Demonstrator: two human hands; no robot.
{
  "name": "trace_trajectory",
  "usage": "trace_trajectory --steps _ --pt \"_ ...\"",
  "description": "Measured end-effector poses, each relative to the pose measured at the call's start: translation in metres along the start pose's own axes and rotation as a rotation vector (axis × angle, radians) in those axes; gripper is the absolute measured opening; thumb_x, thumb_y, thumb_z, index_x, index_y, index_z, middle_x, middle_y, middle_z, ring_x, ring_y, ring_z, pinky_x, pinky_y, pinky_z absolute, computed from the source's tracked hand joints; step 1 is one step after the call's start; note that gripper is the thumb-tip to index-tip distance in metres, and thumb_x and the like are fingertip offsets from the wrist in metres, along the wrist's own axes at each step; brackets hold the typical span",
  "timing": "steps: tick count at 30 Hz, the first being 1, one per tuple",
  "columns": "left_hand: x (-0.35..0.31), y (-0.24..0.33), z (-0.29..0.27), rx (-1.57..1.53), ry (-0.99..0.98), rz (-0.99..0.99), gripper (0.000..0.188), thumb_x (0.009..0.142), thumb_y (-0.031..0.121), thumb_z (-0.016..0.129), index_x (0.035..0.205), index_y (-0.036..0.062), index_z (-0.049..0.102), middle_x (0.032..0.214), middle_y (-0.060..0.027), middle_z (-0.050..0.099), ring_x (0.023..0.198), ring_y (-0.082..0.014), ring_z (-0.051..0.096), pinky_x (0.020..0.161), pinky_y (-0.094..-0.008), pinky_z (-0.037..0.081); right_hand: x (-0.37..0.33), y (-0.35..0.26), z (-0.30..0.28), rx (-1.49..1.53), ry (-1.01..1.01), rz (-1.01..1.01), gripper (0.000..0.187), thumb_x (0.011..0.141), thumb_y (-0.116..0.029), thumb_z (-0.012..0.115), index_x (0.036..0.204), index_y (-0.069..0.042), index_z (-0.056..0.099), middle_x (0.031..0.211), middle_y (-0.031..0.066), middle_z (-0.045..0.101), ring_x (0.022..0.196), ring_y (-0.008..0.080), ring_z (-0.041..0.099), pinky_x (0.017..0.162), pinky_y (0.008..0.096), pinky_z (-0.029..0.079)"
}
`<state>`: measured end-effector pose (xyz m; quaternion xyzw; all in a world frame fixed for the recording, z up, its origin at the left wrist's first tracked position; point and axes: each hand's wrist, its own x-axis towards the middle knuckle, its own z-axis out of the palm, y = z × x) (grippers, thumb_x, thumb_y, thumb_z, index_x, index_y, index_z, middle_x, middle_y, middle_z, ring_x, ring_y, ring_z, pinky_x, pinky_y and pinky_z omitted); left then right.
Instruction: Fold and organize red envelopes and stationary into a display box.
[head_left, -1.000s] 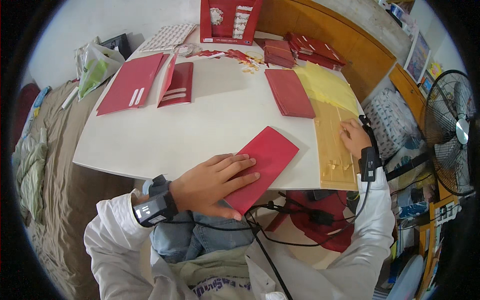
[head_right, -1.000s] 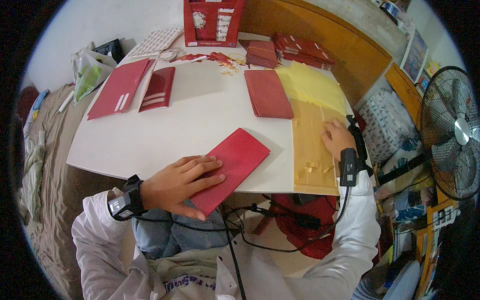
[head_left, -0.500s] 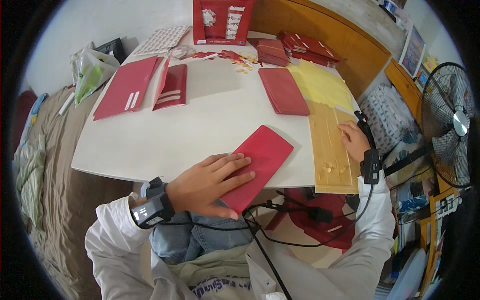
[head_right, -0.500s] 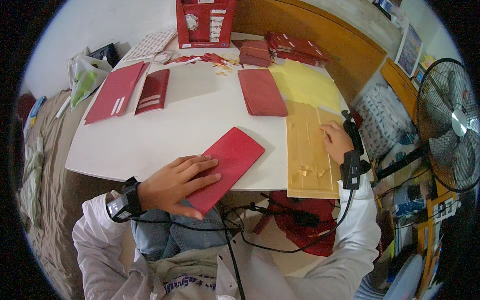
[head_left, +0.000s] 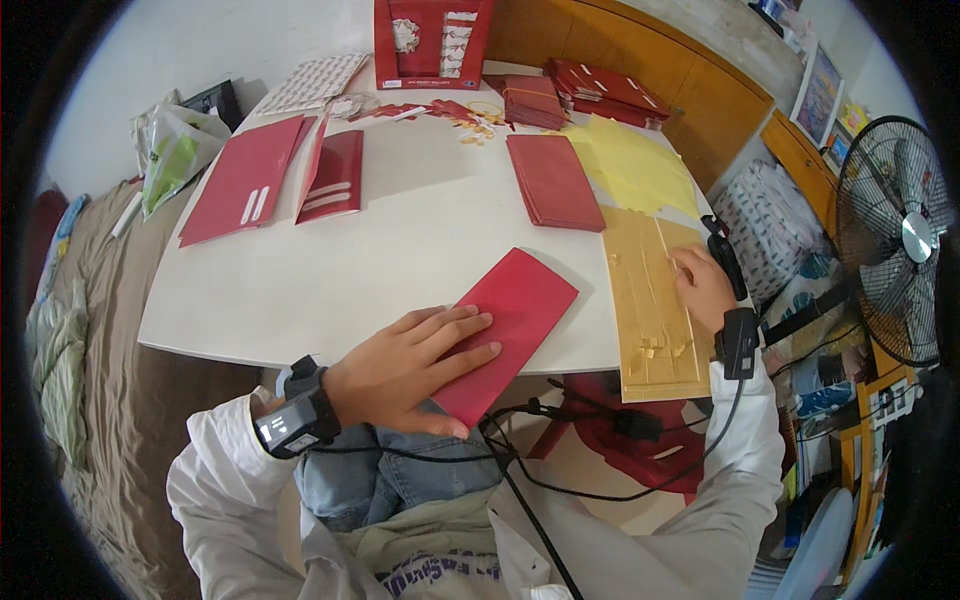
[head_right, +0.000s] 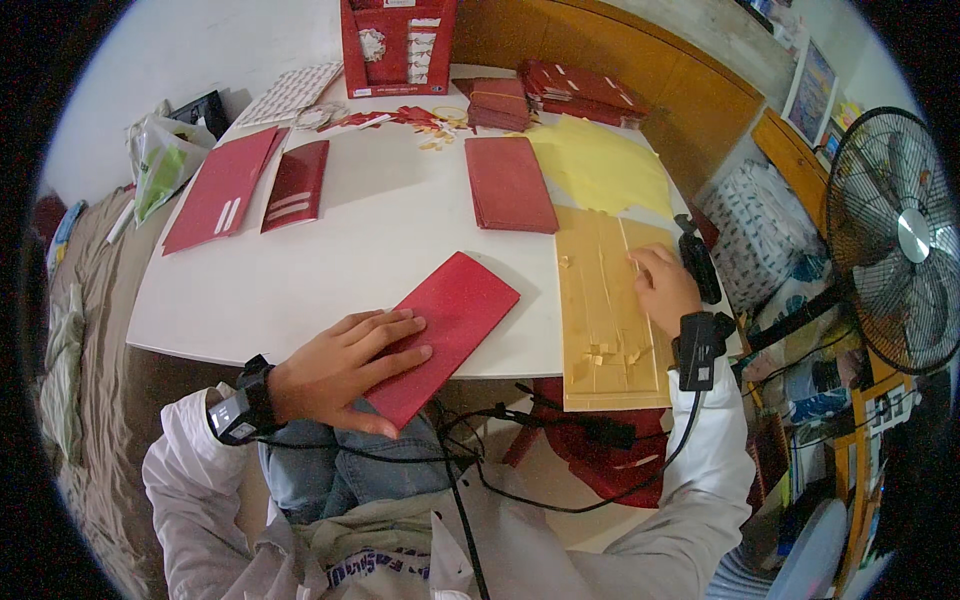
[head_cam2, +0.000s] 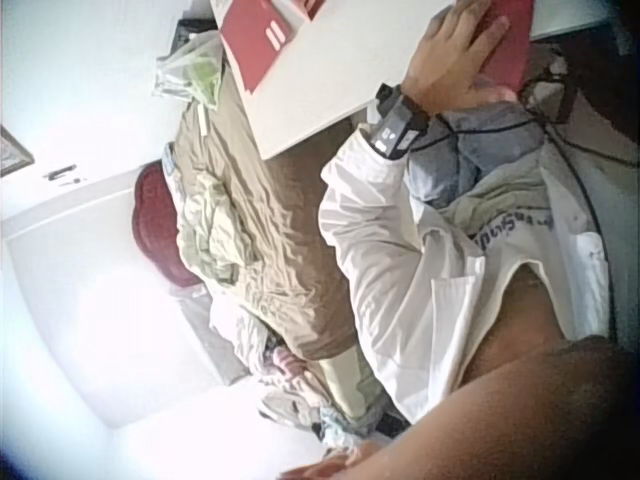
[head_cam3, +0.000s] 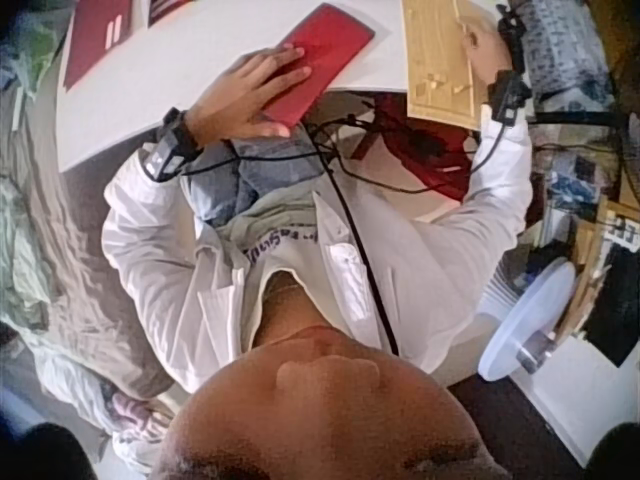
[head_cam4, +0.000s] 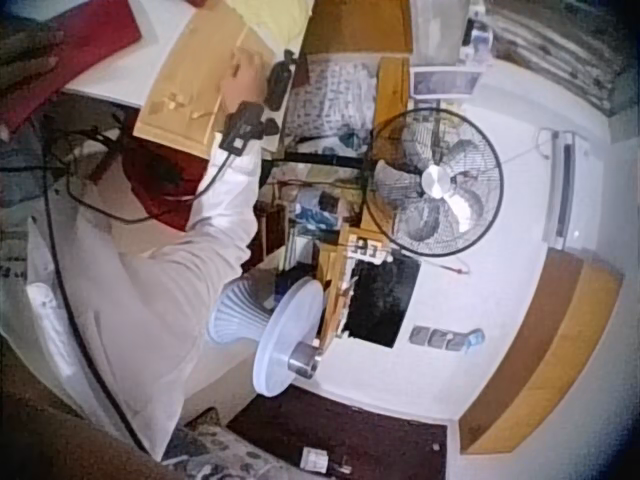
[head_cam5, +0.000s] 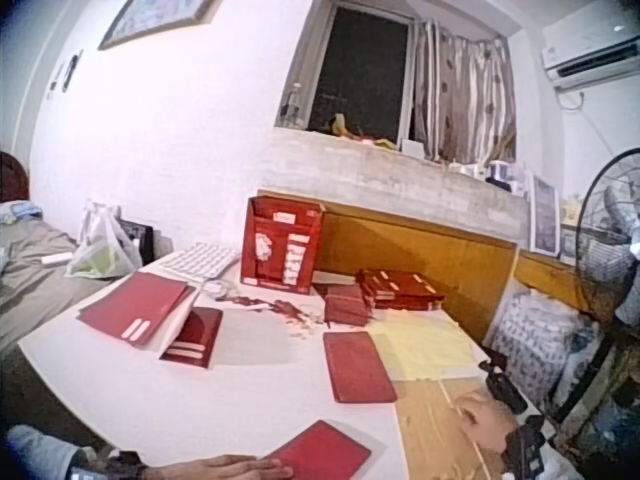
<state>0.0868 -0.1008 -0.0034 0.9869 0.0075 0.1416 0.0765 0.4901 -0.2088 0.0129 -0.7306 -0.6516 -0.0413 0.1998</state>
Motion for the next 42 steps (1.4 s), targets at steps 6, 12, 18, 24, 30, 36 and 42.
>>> trace_trajectory --steps 6,12,18,24,30,36,42 --pt "0.001 0.000 0.000 -0.015 0.001 0.004 0.079 0.078 0.061 0.052 0.132 0.0039 0.040 0.135 -0.0198 0.037 0.126 -0.0328 0.036 0.102 -0.0417 0.030 0.024 0.031 -0.002 -0.068 -0.069 -0.112 0.020 0.080 -0.009 0.056 0.098 -0.002 0.061 0.096 0.0147 0.058 0.088 0.0336 0.056 0.077 0.0369 0.046" --pt "0.000 -0.001 0.001 -0.011 -0.001 0.009 0.080 0.078 0.061 0.052 0.132 0.0034 0.040 0.135 -0.0205 0.036 0.126 -0.0331 0.035 0.102 -0.0421 0.030 0.042 0.029 -0.010 -0.191 -0.161 -0.200 0.014 0.079 -0.010 0.059 0.089 0.001 0.061 0.087 0.0136 0.058 0.084 0.0308 0.057 0.073 0.0362 0.046" --pt "0.000 -0.002 0.002 -0.014 -0.012 0.001 0.087 0.073 0.064 0.057 0.134 0.0051 0.037 0.137 -0.0207 0.034 0.126 -0.0357 0.035 0.103 -0.0459 0.030 0.047 0.030 -0.012 -0.287 -0.253 -0.234 0.013 0.079 -0.011 0.060 0.086 -0.001 0.063 0.087 0.0122 0.059 0.083 0.0303 0.058 0.074 0.0365 0.046" --pt "0.001 -0.002 0.001 -0.015 0.015 0.021 0.080 0.078 0.061 0.052 0.132 0.0035 0.040 0.134 -0.0204 0.037 0.126 -0.0330 0.036 0.102 -0.0423 0.031 0.049 0.038 -0.013 -0.319 -0.303 -0.234 0.018 0.083 -0.019 0.056 0.089 -0.003 0.063 0.091 0.0126 0.057 0.087 0.0320 0.057 0.076 0.0396 0.046" --pt "0.000 -0.001 0.001 -0.026 -0.011 0.000 0.086 0.074 0.064 0.056 0.134 0.0050 0.038 0.137 -0.0203 0.033 0.126 -0.0345 0.035 0.103 -0.0455 0.029 0.043 0.033 -0.011 -0.320 -0.262 -0.220 0.017 0.083 -0.018 0.056 0.086 -0.002 0.062 0.089 0.0128 0.056 0.086 0.0319 0.057 0.075 0.0400 0.046" --pt "-0.002 -0.001 0.002 -0.027 -0.004 0.000 0.086 0.074 0.065 0.054 0.133 0.0049 0.038 0.137 -0.0203 0.033 0.126 -0.0345 0.034 0.104 -0.0454 0.029 0.043 0.025 -0.008 -0.328 -0.166 -0.230 0.011 0.080 -0.012 0.056 0.082 -0.001 0.060 0.085 0.0121 0.056 0.081 0.0312 0.057 0.070 0.0391 0.046" --pt "0.000 -0.001 0.003 -0.014 -0.003 0.002 0.086 0.073 0.065 0.055 0.133 0.0054 0.038 0.137 -0.0203 0.034 0.126 -0.0346 0.035 0.104 -0.0452 0.029 0.053 0.033 -0.006 -0.184 -0.192 -0.183 0.011 0.081 -0.010 0.051 0.079 0.000 0.054 0.084 0.0167 0.053 0.080 0.0363 0.054 0.070 0.0409 0.044"
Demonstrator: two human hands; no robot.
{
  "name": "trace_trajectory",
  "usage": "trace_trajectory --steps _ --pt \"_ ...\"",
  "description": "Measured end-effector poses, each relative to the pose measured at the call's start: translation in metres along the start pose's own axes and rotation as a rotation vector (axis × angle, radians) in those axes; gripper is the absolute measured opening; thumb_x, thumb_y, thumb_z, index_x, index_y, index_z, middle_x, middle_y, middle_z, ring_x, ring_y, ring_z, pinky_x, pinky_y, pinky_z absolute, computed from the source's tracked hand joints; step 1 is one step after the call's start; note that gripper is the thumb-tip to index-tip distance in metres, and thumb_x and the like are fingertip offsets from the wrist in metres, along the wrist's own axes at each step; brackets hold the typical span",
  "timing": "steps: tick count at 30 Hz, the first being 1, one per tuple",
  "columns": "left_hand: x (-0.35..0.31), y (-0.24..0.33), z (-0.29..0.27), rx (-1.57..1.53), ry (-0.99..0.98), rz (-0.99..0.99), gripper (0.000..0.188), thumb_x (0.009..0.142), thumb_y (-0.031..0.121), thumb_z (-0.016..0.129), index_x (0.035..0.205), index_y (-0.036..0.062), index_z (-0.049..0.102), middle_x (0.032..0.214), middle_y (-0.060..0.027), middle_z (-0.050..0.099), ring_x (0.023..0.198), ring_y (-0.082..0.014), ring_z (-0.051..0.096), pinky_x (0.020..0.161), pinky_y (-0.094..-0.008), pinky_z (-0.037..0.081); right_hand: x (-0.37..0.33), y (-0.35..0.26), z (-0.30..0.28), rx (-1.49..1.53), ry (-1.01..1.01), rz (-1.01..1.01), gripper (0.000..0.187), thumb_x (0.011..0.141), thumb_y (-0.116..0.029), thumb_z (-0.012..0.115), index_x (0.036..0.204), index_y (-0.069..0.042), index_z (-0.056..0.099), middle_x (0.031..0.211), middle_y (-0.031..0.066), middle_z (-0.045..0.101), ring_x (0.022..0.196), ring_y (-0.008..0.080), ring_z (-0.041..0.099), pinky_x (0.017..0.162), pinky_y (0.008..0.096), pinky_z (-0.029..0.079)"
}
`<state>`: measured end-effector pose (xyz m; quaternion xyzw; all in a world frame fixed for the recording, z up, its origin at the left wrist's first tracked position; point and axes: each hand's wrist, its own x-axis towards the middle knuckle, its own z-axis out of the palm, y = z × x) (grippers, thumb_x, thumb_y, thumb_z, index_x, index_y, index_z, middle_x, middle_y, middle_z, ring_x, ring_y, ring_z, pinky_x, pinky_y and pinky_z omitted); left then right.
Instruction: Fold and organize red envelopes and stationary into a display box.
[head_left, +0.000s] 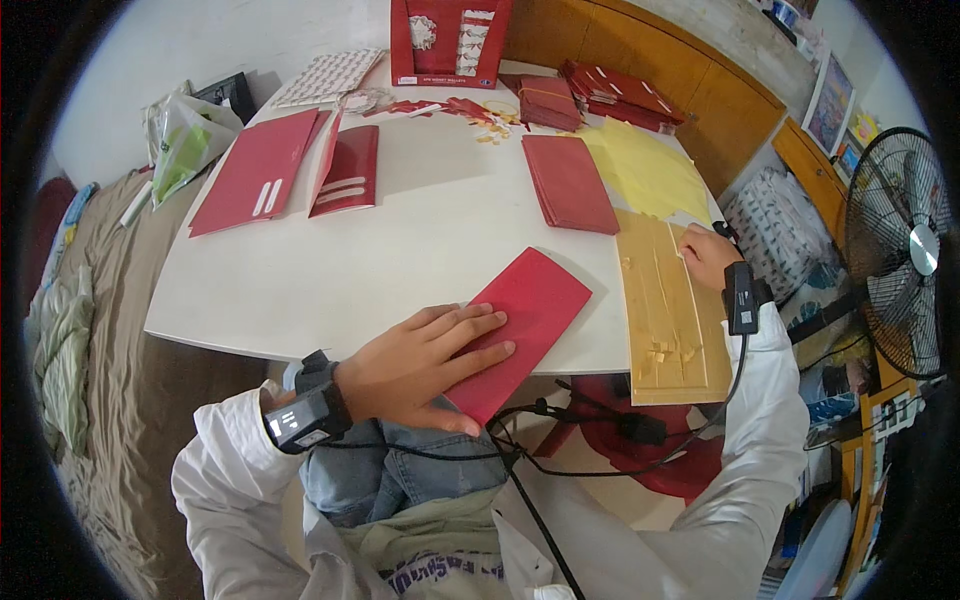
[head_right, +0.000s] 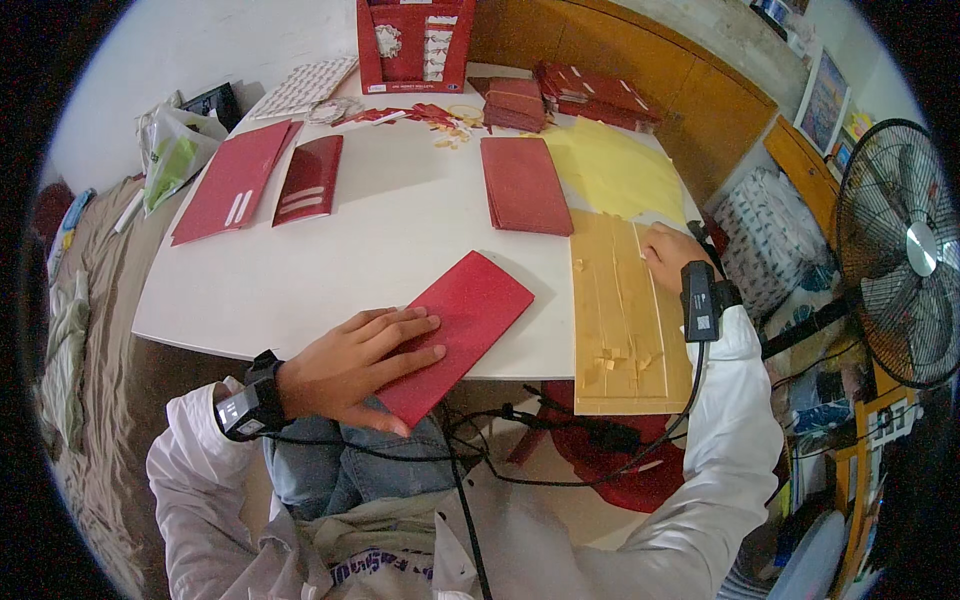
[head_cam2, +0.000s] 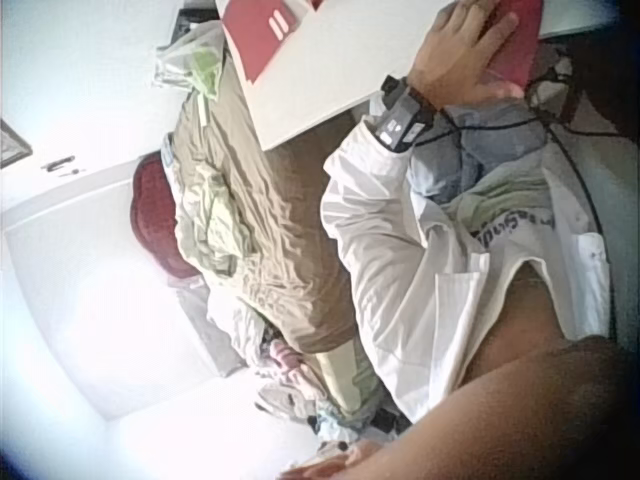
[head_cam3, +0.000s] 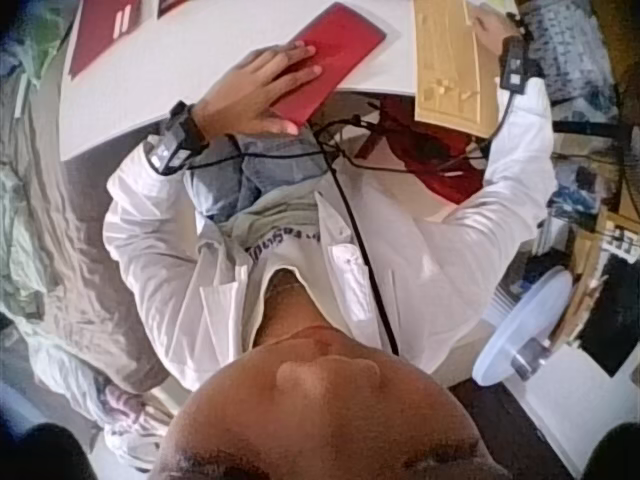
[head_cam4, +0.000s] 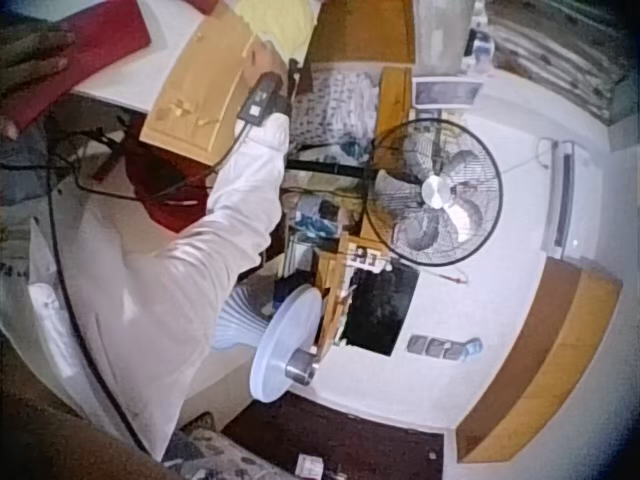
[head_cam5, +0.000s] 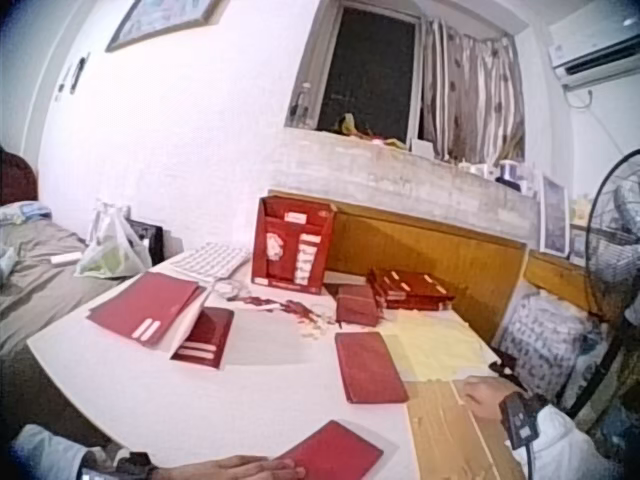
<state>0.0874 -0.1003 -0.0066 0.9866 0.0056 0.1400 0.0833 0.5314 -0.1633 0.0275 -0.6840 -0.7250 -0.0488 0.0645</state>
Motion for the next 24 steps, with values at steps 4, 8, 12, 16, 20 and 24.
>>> trace_trajectory --steps 4,8,12,16,20,24 --pt "0.001 0.000 -0.001 0.022 0.030 0.020 0.079 0.078 0.063 0.051 0.130 0.0037 0.042 0.135 -0.0200 0.037 0.125 -0.0331 0.037 0.102 -0.0416 0.031 0.002 0.010 0.006 0.037 -0.057 0.056 0.011 0.081 -0.009 0.050 0.079 0.001 0.053 0.084 0.0178 0.052 0.081 0.0363 0.053 0.071 0.0396 0.043" --pt "0.000 -0.002 0.000 0.015 0.037 0.022 0.079 0.078 0.063 0.051 0.130 0.0035 0.042 0.135 -0.0199 0.037 0.125 -0.0329 0.037 0.102 -0.0419 0.031 -0.002 0.001 0.004 0.070 -0.051 0.086 0.010 0.081 -0.009 0.049 0.080 0.001 0.053 0.085 0.0190 0.051 0.081 0.0368 0.052 0.072 0.0392 0.043" --pt "-0.001 -0.001 0.002 -0.002 0.035 -0.005 0.086 0.072 0.064 0.057 0.133 0.0061 0.040 0.136 -0.0198 0.035 0.125 -0.0339 0.036 0.103 -0.0454 0.030 -0.003 -0.044 -0.013 0.116 0.079 0.093 0.011 0.082 -0.010 0.051 0.081 0.001 0.052 0.085 0.0176 0.051 0.081 0.0368 0.052 0.070 0.0400 0.043" --pt "0.000 0.003 0.004 0.026 0.080 -0.047 0.083 0.071 0.064 0.058 0.130 0.0073 0.044 0.131 -0.0174 0.040 0.120 -0.0309 0.040 0.097 -0.0428 0.033 0.002 -0.098 -0.018 0.063 0.206 -0.037 0.011 0.081 -0.011 0.054 0.081 0.000 0.052 0.084 0.0142 0.052 0.079 0.0356 0.054 0.068 0.0419 0.044" --pt "0.002 0.010 -0.004 0.030 0.028 -0.119 0.077 0.073 0.061 0.058 0.128 0.0085 0.047 0.119 -0.0151 0.047 0.108 -0.0281 0.046 0.095 -0.0436 0.032 0.019 -0.149 -0.015 0.105 0.289 -0.209 0.010 0.080 -0.012 0.056 0.080 -0.002 0.053 0.083 0.0130 0.053 0.078 0.0348 0.055 0.068 0.0422 0.045" --pt "0.000 0.012 -0.005 0.026 0.056 -0.114 0.071 0.075 0.056 0.058 0.128 0.0096 0.047 0.111 -0.0142 0.048 0.102 -0.0271 0.047 0.097 -0.0469 0.030 0.034 -0.184 -0.011 0.174 0.296 -0.335 0.010 0.079 -0.012 0.056 0.079 -0.002 0.055 0.080 0.0120 0.054 0.076 0.0329 0.056 0.066 0.0413 0.046"
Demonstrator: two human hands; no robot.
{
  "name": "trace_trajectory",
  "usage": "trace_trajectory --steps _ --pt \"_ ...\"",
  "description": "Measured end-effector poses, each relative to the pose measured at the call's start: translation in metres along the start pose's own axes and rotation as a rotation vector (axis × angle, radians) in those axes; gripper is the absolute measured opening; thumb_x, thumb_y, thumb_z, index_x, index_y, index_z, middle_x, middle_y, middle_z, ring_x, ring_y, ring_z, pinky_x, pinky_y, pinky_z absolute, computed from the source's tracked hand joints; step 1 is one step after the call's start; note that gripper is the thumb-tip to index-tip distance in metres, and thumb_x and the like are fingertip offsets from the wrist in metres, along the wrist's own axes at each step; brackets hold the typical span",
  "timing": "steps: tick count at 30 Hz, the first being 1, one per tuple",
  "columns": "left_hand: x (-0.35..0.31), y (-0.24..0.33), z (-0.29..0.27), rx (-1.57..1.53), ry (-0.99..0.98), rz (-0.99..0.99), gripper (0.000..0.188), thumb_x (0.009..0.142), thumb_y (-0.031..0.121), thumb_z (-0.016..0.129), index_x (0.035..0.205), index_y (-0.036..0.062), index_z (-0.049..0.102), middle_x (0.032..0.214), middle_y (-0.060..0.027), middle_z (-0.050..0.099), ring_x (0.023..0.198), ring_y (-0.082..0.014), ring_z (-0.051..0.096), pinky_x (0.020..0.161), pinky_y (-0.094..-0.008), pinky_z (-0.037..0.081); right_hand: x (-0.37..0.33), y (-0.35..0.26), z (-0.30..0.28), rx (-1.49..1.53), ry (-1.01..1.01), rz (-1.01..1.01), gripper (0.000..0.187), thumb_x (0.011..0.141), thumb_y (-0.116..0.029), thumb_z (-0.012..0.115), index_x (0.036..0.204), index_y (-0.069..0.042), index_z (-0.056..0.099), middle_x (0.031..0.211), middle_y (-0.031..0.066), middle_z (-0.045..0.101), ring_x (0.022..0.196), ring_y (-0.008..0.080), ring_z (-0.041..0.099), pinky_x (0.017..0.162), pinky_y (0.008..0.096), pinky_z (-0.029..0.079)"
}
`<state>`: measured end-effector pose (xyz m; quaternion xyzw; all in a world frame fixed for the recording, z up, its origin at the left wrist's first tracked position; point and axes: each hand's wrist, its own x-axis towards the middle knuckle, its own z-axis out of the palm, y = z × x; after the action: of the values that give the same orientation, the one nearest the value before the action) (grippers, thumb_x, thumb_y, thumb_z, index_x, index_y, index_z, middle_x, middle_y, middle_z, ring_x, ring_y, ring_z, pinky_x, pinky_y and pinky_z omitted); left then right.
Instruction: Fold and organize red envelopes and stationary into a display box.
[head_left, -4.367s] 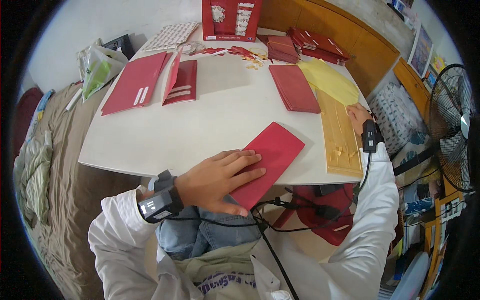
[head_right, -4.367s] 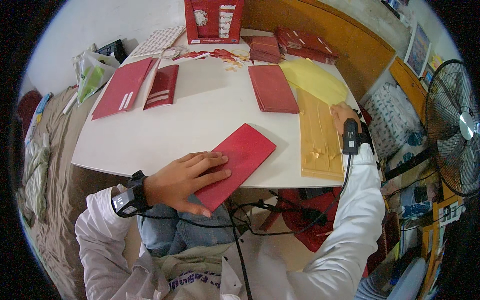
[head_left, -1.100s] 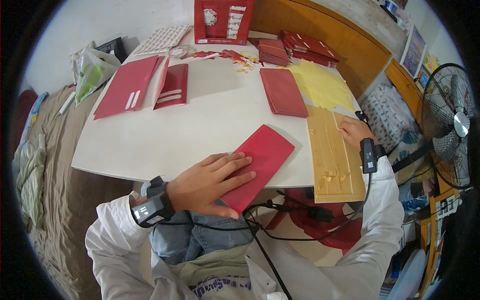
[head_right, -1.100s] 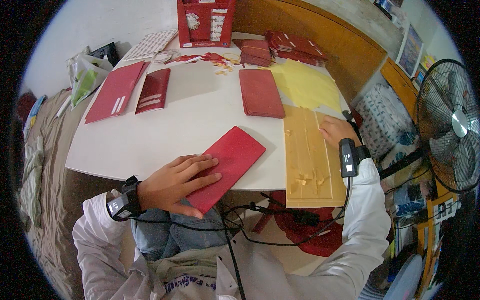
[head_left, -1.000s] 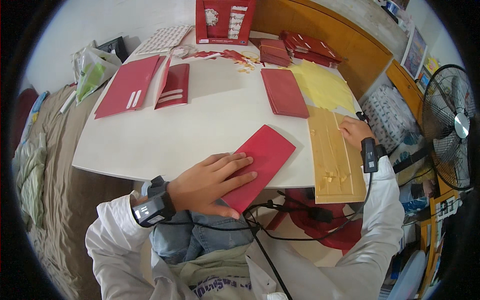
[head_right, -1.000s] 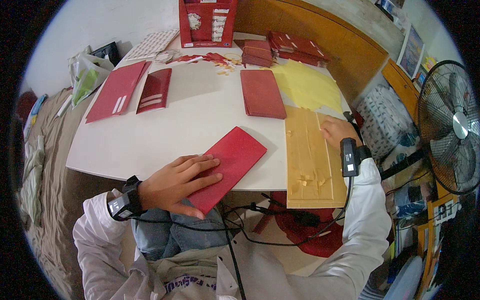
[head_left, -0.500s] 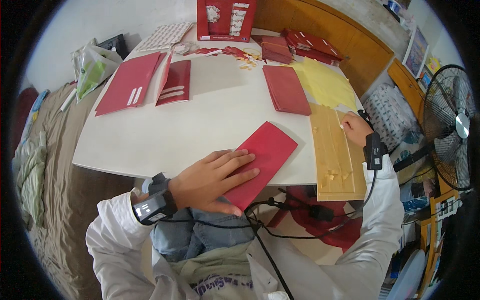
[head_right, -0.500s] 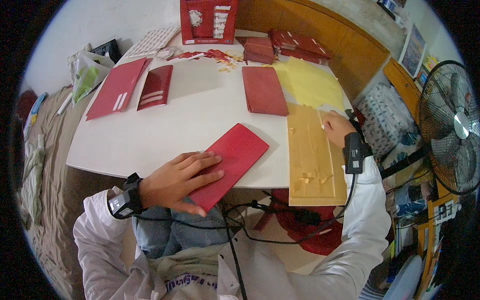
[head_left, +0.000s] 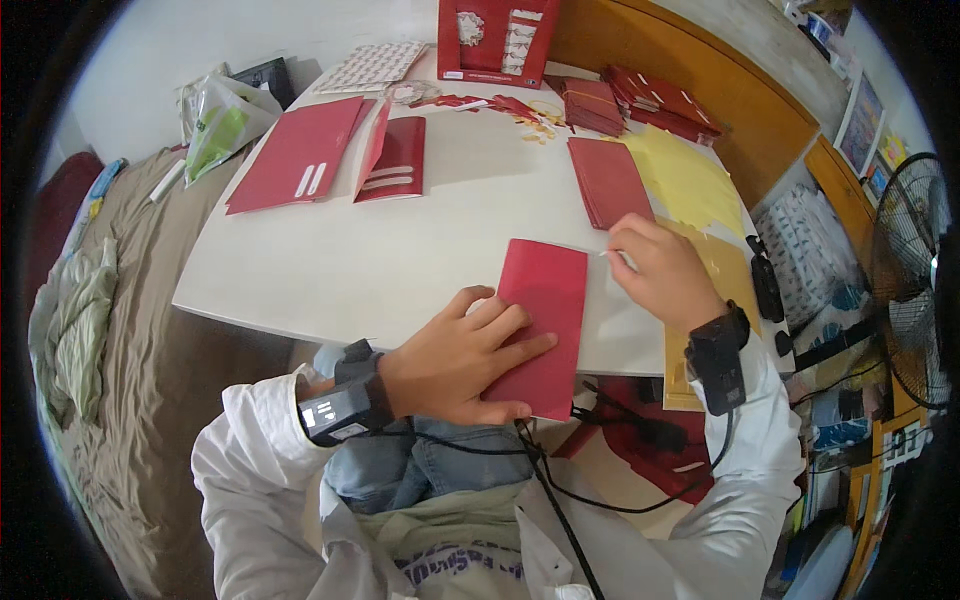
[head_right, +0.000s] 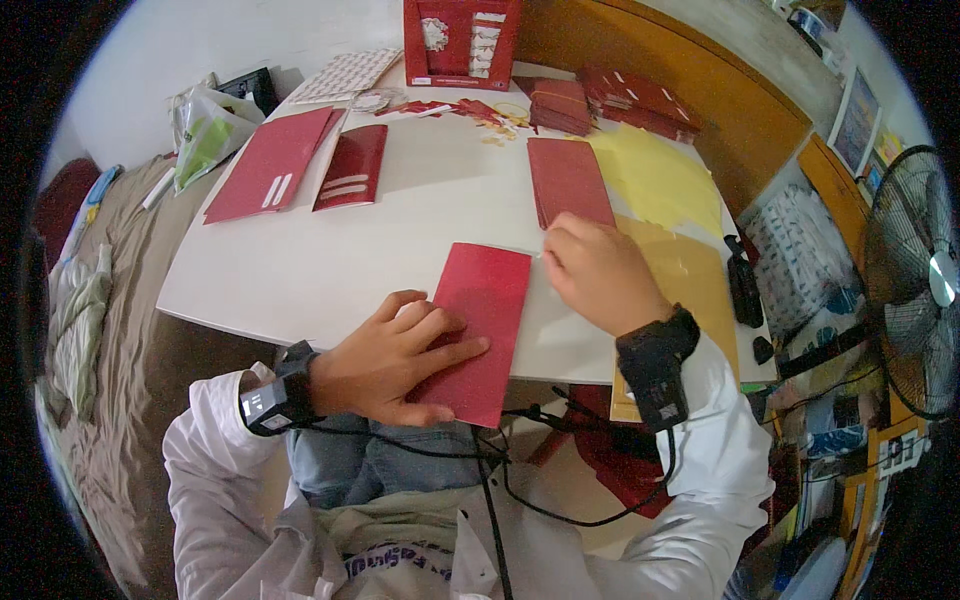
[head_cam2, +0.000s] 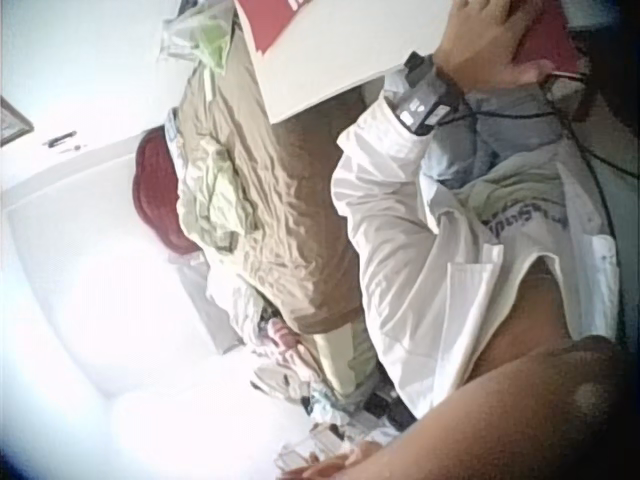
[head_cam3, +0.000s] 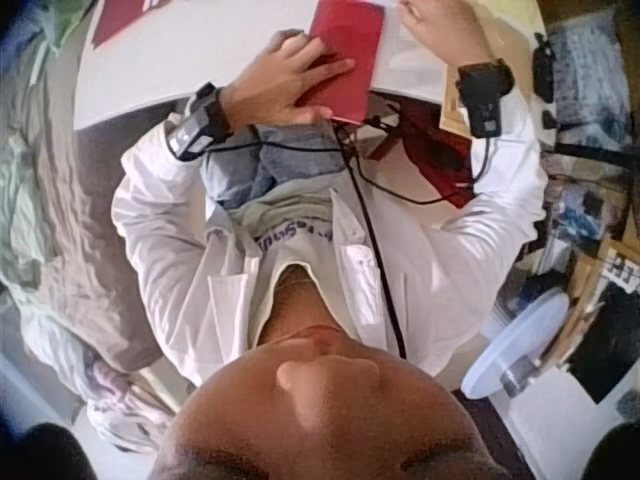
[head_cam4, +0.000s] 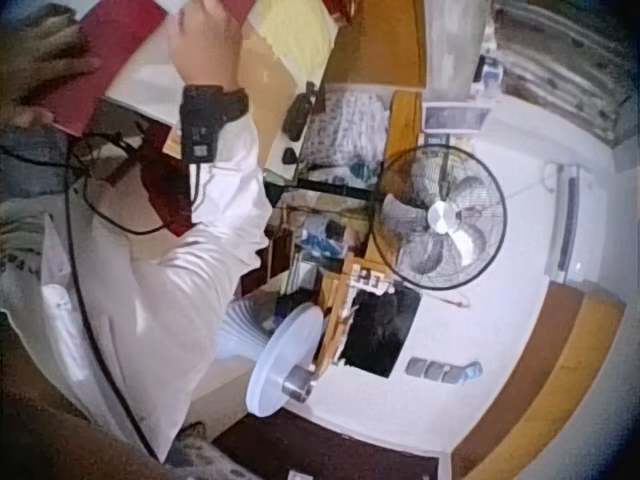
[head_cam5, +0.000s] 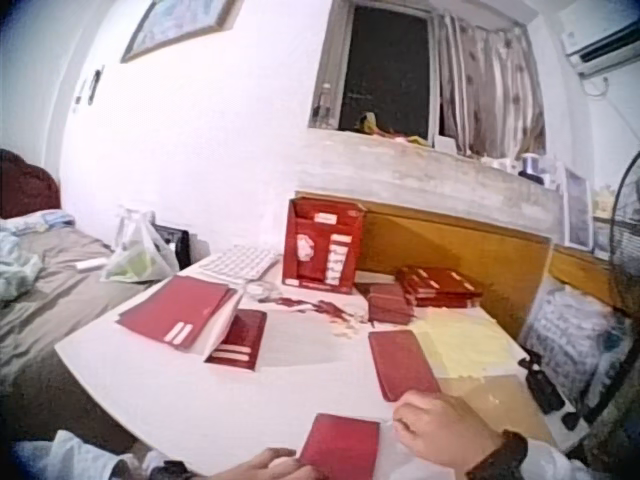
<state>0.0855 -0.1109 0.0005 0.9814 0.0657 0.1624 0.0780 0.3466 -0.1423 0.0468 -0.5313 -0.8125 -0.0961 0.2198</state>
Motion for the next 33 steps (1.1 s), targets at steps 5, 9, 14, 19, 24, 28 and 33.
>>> trace_trajectory --steps 5,9,14,19,24,28,33 --pt "-0.008 -0.004 0.003 0.053 0.098 -0.047 0.065 0.076 0.050 0.059 0.126 0.0089 0.050 0.109 -0.0144 0.048 0.106 -0.0298 0.047 0.100 -0.0488 0.030 0.026 -0.026 0.023 0.087 -0.026 -0.039 0.008 0.078 -0.008 0.059 0.081 -0.002 0.056 0.082 0.0104 0.057 0.075 0.0304 0.057 0.066 0.0370 0.047" --pt "-0.011 -0.011 0.014 0.049 0.208 -0.075 0.062 0.078 0.048 0.060 0.125 0.0070 0.051 0.114 -0.0160 0.049 0.110 -0.0315 0.047 0.098 -0.0455 0.033 0.039 -0.037 0.046 0.137 -0.007 -0.086 0.008 0.080 -0.010 0.059 0.080 -0.002 0.057 0.082 0.0089 0.057 0.072 0.0288 0.058 0.063 0.0366 0.047" --pt "-0.014 -0.013 0.021 0.095 0.259 -0.106 0.062 0.079 0.046 0.062 0.124 0.0043 0.051 0.126 -0.0151 0.048 0.115 -0.0289 0.048 0.093 -0.0414 0.038 0.045 -0.041 0.066 0.063 0.014 -0.142 0.008 0.080 -0.011 0.057 0.077 -0.003 0.056 0.081 0.0093 0.055 0.071 0.0283 0.059 0.063 0.0387 0.050" --pt "-0.014 -0.013 0.020 0.108 0.264 -0.109 0.062 0.078 0.047 0.062 0.122 0.0048 0.052 0.125 -0.0136 0.049 0.113 -0.0270 0.049 0.089 -0.0392 0.039 0.042 -0.043 0.070 -0.035 0.019 -0.139 0.007 0.078 -0.010 0.057 0.076 -0.004 0.055 0.081 0.0089 0.054 0.073 0.0271 0.059 0.063 0.0368 0.051" --pt "-0.014 -0.013 0.021 0.125 0.265 -0.112 0.061 0.077 0.047 0.063 0.121 0.0050 0.053 0.124 -0.0137 0.049 0.111 -0.0262 0.049 0.087 -0.0381 0.039 0.041 -0.042 0.071 -0.022 0.025 -0.170 0.007 0.078 -0.008 0.057 0.077 -0.002 0.054 0.083 0.0093 0.053 0.073 0.0269 0.059 0.063 0.0355 0.051" --pt "-0.014 -0.013 0.021 0.123 0.269 -0.112 0.062 0.077 0.047 0.063 0.121 0.0050 0.053 0.124 -0.0139 0.049 0.110 -0.0268 0.049 0.087 -0.0383 0.039 0.040 -0.042 0.070 -0.028 0.052 -0.209 0.007 0.077 -0.007 0.057 0.077 -0.001 0.053 0.083 0.0101 0.051 0.075 0.0263 0.058 0.063 0.0355 0.051" --pt "-0.014 -0.012 0.020 0.123 0.277 -0.115 0.062 0.076 0.047 0.064 0.121 0.0050 0.053 0.124 -0.0138 0.049 0.109 -0.0272 0.049 0.087 -0.0382 0.039 0.039 -0.041 0.071 -0.044 0.028 -0.214 0.006 0.076 -0.006 0.055 0.077 -0.001 0.052 0.083 0.0106 0.050 0.078 0.0263 0.057 0.063 0.0348 0.051"
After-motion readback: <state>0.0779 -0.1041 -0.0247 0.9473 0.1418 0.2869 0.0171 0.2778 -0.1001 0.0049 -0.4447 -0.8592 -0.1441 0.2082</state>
